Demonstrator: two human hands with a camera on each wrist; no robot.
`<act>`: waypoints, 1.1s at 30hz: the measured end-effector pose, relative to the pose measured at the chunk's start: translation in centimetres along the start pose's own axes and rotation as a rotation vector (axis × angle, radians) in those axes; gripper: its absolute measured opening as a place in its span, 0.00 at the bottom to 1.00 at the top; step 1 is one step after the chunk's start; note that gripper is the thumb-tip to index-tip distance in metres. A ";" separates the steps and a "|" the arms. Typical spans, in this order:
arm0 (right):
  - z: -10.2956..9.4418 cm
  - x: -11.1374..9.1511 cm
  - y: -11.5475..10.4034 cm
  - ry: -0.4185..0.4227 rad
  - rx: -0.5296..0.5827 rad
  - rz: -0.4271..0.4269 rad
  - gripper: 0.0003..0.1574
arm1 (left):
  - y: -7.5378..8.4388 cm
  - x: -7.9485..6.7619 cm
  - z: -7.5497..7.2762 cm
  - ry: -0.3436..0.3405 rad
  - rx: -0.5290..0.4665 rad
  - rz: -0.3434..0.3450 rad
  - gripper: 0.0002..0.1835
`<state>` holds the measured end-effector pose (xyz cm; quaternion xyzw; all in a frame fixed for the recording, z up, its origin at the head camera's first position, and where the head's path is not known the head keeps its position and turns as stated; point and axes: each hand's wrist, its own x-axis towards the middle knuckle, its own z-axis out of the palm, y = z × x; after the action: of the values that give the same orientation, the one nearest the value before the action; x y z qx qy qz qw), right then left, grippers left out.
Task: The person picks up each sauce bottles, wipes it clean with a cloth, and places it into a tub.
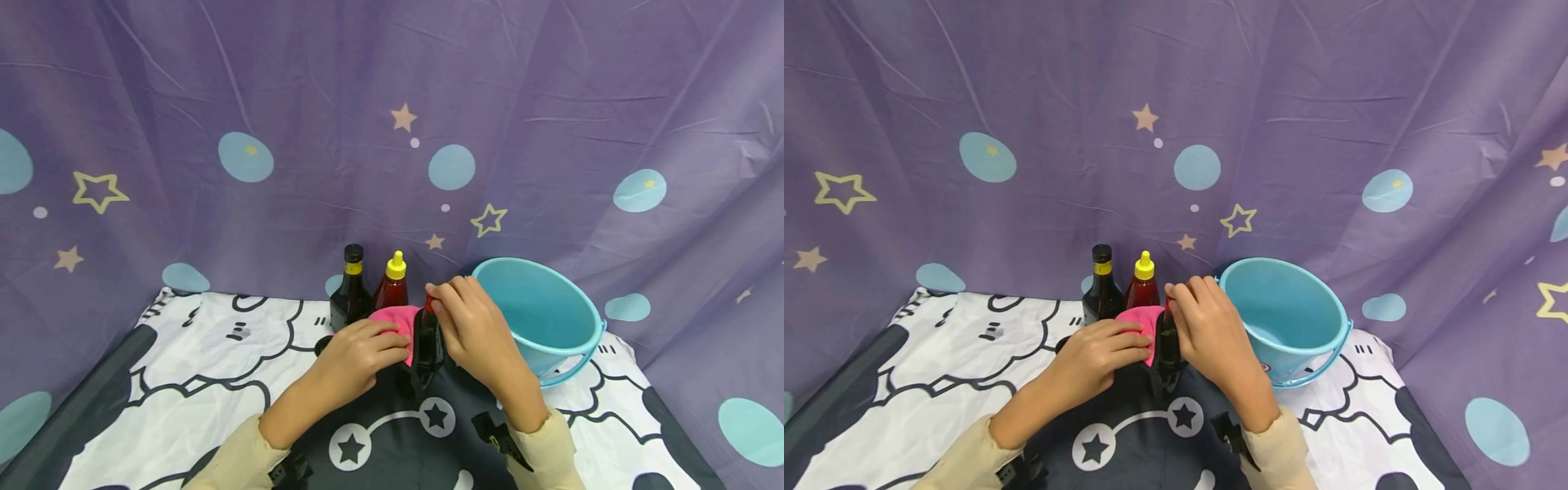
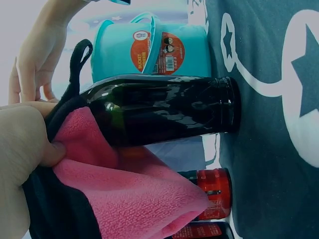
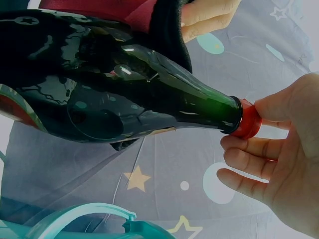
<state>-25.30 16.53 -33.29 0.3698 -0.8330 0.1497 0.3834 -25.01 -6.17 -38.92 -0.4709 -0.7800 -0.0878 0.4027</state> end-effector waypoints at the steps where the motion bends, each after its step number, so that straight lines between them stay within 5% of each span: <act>1: 0.0 0.0 0.0 0.003 -0.001 -0.001 0.13 | 0.0 0.0 0.0 -0.003 0.000 0.001 0.25; 33: 0.1 -0.1 0.0 -0.005 -0.001 0.006 0.13 | -0.7 -0.8 0.5 -0.114 -0.002 -0.032 0.23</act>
<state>-25.30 16.49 -33.42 0.3675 -0.8351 0.1493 0.3811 -25.62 -6.79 -39.63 -0.4629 -0.8091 -0.0682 0.3556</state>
